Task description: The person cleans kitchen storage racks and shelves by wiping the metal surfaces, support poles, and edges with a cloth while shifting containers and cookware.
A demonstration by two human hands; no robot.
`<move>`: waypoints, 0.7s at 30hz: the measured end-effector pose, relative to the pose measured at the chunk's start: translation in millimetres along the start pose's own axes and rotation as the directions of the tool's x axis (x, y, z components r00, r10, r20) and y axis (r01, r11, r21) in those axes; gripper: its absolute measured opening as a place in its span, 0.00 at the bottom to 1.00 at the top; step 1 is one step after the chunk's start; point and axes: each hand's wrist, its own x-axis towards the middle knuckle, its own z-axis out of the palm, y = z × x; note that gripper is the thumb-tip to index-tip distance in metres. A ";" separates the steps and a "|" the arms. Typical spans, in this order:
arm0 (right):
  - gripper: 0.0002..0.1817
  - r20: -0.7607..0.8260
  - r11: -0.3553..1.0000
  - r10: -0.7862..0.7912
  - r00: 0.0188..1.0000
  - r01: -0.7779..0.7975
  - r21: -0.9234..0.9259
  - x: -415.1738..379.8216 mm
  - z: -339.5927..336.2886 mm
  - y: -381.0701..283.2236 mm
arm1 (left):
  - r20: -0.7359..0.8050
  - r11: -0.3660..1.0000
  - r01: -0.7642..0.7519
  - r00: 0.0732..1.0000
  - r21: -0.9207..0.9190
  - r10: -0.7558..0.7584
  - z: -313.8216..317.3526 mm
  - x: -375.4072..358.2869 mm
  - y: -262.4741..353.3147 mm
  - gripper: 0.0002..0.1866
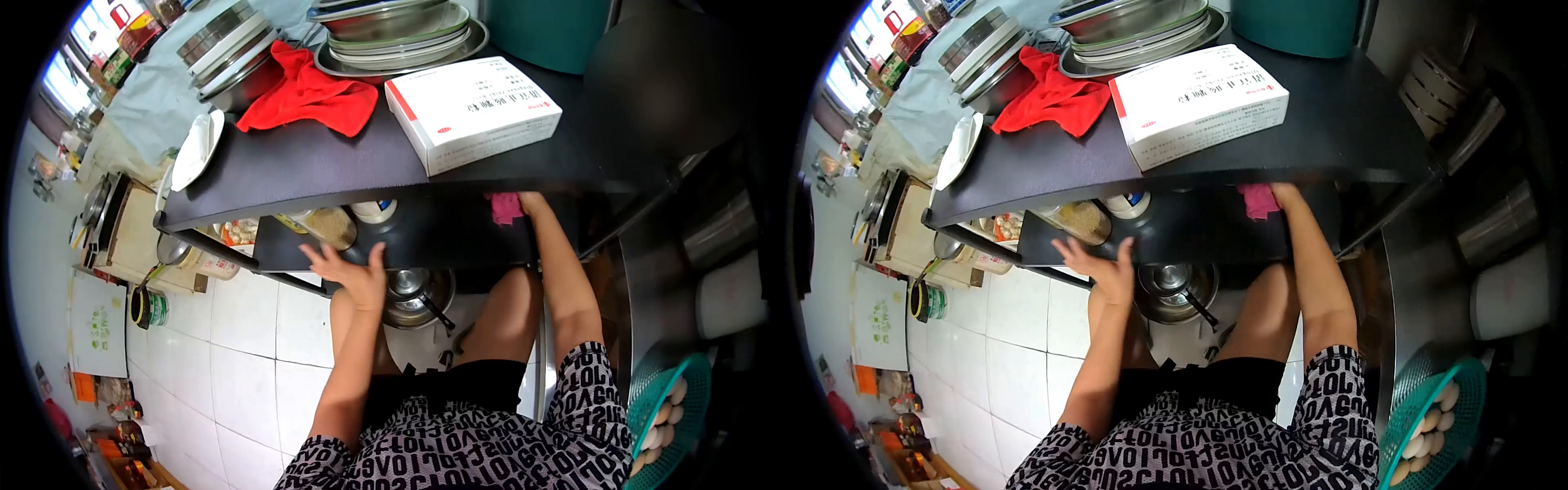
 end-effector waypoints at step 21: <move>0.49 0.066 0.968 -0.248 0.967 0.249 -0.020 -103.8 84.1 -58.4 | 0.156 0.970 0.188 0.974 -0.152 -0.164 5.9 77.4 -101.0 0.65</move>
